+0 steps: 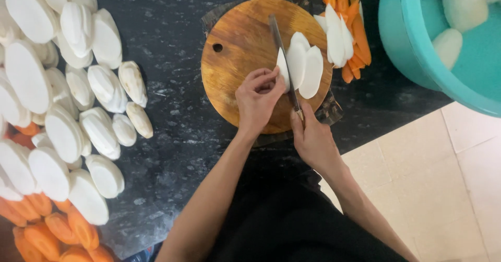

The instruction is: Slicing white radishes and carrots on a wooden cutting board using a cleaver

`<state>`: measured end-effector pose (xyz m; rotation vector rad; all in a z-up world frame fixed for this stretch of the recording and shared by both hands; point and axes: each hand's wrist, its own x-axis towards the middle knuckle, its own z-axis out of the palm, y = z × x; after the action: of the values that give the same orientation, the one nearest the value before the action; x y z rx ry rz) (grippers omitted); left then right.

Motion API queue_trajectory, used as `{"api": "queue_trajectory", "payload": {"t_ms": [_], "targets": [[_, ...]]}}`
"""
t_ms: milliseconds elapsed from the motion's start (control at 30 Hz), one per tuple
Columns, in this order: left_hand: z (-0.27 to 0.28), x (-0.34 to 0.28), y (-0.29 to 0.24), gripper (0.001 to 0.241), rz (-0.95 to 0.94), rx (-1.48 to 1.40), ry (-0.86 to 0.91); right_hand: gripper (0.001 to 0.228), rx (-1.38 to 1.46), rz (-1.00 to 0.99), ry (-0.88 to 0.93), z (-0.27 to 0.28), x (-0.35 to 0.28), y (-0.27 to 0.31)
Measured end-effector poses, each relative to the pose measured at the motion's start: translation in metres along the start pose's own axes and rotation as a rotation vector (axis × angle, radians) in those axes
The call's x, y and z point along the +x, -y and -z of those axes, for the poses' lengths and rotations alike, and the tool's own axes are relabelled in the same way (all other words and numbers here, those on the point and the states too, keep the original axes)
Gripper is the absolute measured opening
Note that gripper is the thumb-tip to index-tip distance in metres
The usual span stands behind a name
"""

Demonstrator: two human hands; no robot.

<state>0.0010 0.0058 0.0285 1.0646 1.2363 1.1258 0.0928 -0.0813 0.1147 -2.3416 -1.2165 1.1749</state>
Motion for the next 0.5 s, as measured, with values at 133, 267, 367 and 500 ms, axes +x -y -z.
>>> {"api": "queue_trajectory", "payload": {"t_ms": [133,267,367,500], "targets": [[0.002,-0.002,-0.003,0.03,-0.001,0.059,-0.018,0.044,0.016,-0.014,0.018,-0.001,-0.004,-0.003],[0.0,0.001,0.011,0.031,0.031,0.019,-0.013,0.042,-0.031,-0.065,-0.051,-0.002,-0.014,-0.017],[0.0,0.001,0.013,0.03,0.021,0.042,-0.01,0.043,-0.047,-0.085,-0.086,0.002,-0.024,-0.011],[0.0,0.0,0.012,0.031,0.014,0.036,-0.001,0.046,-0.024,-0.055,-0.136,0.006,-0.037,-0.001]]}}
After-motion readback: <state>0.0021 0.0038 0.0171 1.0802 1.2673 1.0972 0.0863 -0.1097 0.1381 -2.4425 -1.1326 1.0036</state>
